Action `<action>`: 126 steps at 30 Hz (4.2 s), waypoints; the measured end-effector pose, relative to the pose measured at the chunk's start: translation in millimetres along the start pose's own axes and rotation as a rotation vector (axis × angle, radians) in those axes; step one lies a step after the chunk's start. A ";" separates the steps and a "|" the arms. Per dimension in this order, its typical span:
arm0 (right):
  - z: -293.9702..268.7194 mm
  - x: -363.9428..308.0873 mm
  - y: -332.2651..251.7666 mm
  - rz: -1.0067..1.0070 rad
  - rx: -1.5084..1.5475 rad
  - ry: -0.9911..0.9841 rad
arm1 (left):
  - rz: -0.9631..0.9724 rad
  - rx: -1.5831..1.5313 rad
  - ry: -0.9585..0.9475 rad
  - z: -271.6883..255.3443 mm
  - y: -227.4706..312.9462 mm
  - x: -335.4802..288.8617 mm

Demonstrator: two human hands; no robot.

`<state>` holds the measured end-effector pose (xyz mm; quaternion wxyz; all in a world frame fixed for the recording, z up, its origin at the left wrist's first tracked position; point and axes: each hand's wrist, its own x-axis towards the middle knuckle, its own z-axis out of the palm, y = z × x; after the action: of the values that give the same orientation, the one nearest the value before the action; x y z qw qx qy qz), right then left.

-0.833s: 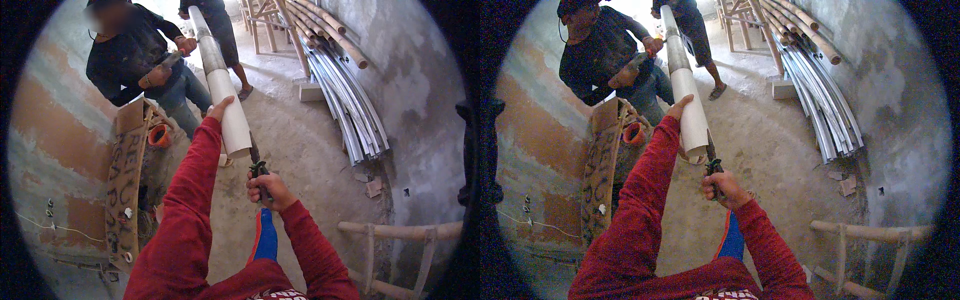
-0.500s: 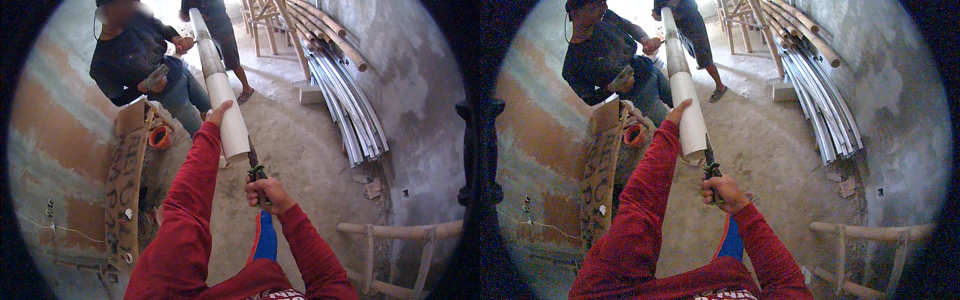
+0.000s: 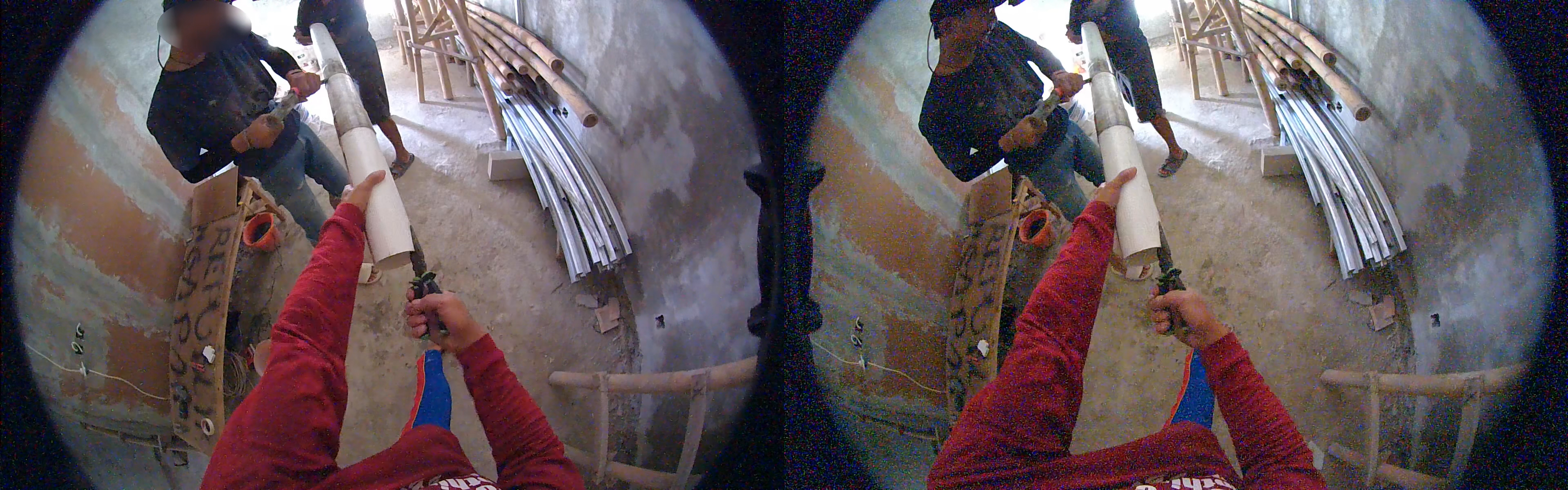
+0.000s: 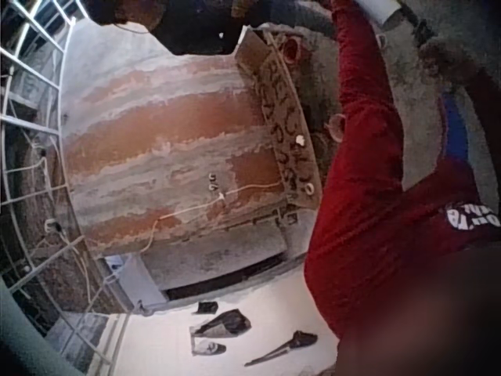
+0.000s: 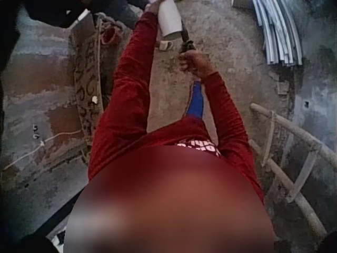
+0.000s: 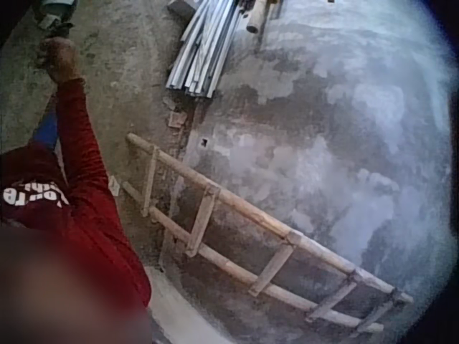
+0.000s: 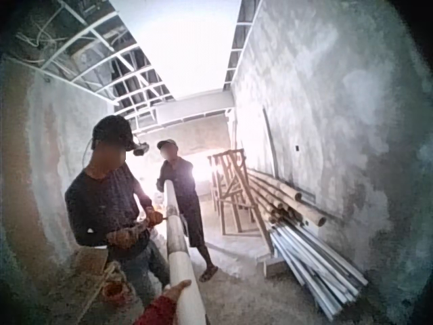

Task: The person lifts and positions a long white PVC pipe with assistance from two coworkers. They then use a knife to cut a section of the pipe while the coworkers hold it steady. The pipe is handled and adjusted multiple times during the process.

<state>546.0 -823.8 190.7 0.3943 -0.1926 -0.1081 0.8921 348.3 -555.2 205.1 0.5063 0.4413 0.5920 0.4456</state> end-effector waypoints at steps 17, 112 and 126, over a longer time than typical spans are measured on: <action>9.1 -9.1 -4.4 0.013 -0.011 -0.015 | 0.009 0.008 0.030 3.9 -2.5 -1.9; 8.8 -40.9 26.7 0.050 0.026 0.037 | 0.024 -0.556 -0.288 2.5 -21.1 -76.2; 7.0 -41.0 28.2 0.050 0.035 0.024 | 0.008 -0.604 -0.344 2.6 -24.5 -68.7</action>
<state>549.5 -873.4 197.8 0.3764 -0.1991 -0.0829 0.9010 355.8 -627.1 195.1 0.7046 0.3425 0.3375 0.5219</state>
